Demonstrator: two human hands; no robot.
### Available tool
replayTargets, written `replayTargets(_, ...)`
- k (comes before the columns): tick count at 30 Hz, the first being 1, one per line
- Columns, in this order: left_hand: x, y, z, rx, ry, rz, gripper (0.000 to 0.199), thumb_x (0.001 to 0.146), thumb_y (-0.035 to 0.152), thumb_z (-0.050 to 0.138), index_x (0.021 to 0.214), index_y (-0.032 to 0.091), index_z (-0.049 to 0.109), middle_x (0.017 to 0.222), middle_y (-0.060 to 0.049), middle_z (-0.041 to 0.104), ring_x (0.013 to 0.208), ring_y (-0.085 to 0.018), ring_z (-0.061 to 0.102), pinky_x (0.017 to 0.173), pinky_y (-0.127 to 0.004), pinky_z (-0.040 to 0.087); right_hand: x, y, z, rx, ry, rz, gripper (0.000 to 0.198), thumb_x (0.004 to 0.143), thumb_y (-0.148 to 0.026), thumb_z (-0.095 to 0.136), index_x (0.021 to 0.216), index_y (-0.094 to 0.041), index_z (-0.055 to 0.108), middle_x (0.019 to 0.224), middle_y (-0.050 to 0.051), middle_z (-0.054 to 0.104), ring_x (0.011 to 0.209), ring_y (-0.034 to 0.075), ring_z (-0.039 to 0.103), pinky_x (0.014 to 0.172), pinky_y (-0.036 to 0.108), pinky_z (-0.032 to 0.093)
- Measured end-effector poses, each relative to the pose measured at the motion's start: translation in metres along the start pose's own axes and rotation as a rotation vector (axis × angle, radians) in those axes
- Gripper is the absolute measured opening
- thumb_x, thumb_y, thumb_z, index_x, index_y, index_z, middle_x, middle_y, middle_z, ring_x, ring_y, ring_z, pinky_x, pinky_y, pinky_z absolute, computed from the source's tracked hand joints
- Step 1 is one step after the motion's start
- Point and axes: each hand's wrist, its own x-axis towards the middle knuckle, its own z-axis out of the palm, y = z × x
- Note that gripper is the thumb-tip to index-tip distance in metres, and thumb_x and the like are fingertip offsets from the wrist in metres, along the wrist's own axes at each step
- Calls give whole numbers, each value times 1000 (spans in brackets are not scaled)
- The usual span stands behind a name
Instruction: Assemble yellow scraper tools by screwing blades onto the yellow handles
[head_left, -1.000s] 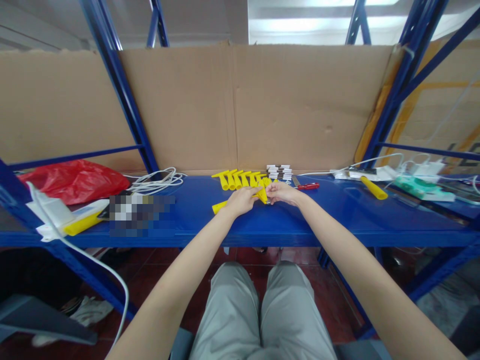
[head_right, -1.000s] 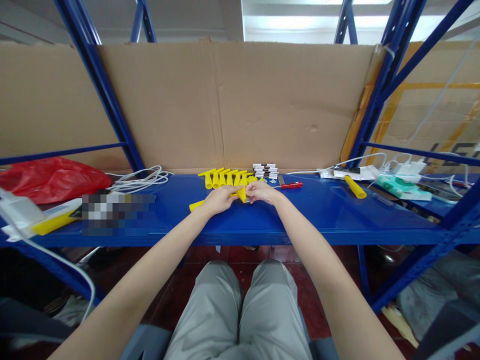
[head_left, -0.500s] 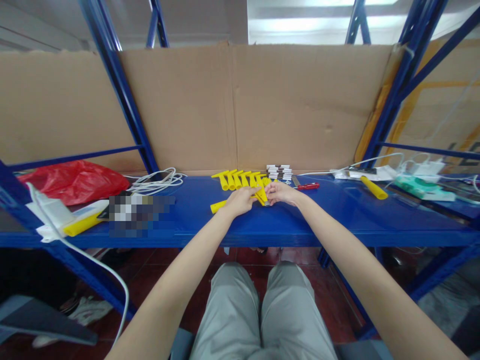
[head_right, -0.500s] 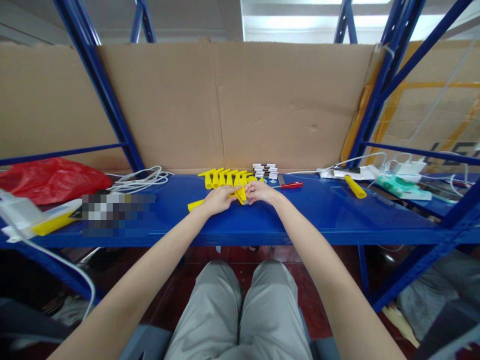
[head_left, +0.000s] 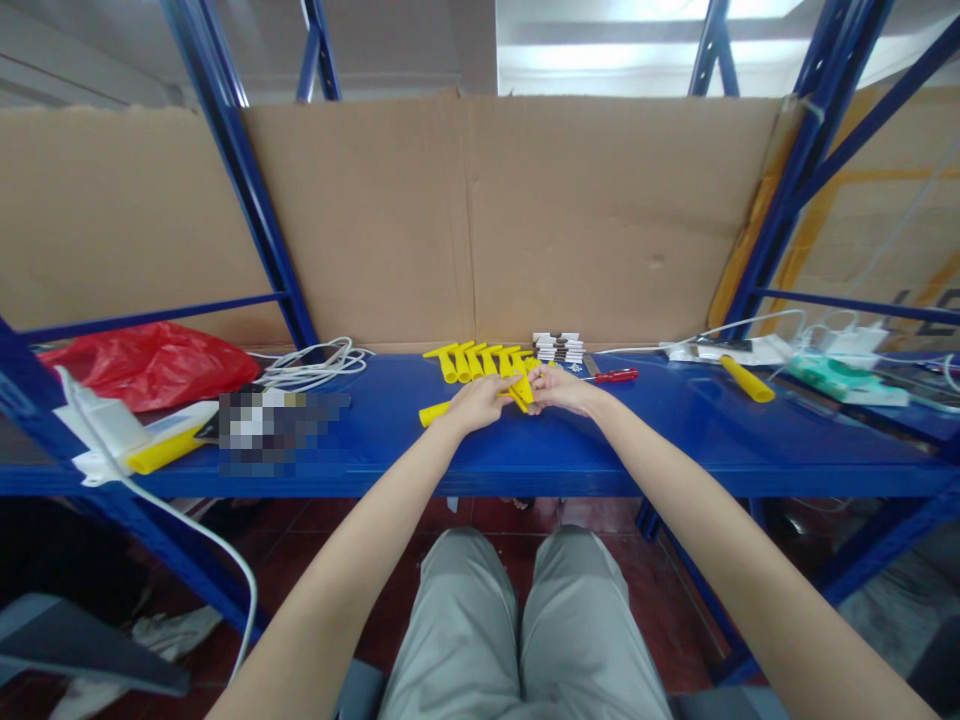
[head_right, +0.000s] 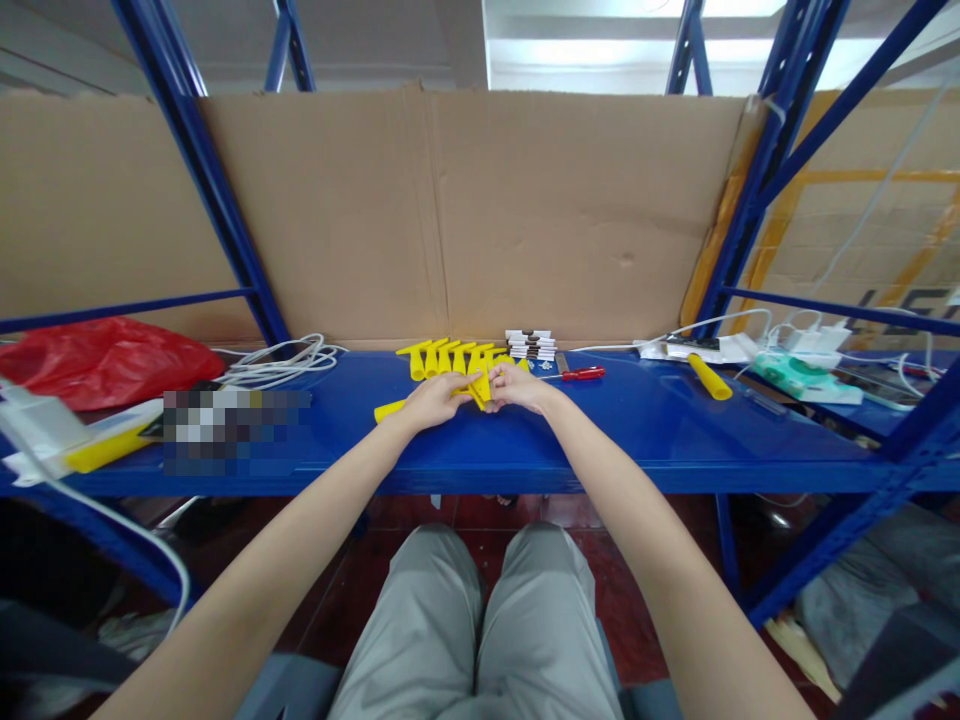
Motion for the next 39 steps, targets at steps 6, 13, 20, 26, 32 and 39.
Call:
replayTargets(6,2,-3,0,-23,30,-7,44,86,21,59,130,23,57,122,-8,65,116,-22,57,100,-34,42,4,1,2,-22,28,-81,35,67,-8,68,85,-22,42,57,-6,63,51,11,60,53,22,49)
replayTargets(13,1,-3,-1,23,61,26,42,89,20,53,131,21,56,119,-9,65,112,-21,59,97,-33,44,0,-2,0,25,16,-38,25,78,-15,64,88,-22,43,63,-5,64,55,12,64,55,24,52)
replayTargets(20,-2,3,-4,119,59,13,41,91,20,48,131,22,56,115,-9,65,109,-22,59,94,-35,46,-3,-10,7,9,114,32,19,84,-8,50,91,-23,40,62,-4,63,51,12,63,53,24,53)
replayTargets(26,-4,9,-8,152,51,-3,40,91,20,48,130,23,57,115,-10,64,107,-22,60,93,-36,47,-1,-8,5,13,131,36,29,82,-7,52,102,-23,39,65,-4,65,53,13,65,55,26,55)
replayTargets(32,-1,1,-3,59,95,30,40,89,19,51,128,20,58,118,-10,65,112,-21,58,97,-36,45,1,-5,-2,50,97,24,32,81,-13,62,108,-21,45,68,-2,68,56,14,67,58,27,56)
replayTargets(39,0,-2,-1,28,96,40,41,89,18,53,130,18,57,121,-10,64,114,-21,57,99,-34,43,-2,-11,0,21,82,20,20,80,-14,63,97,-18,55,67,1,69,56,14,66,54,23,53)
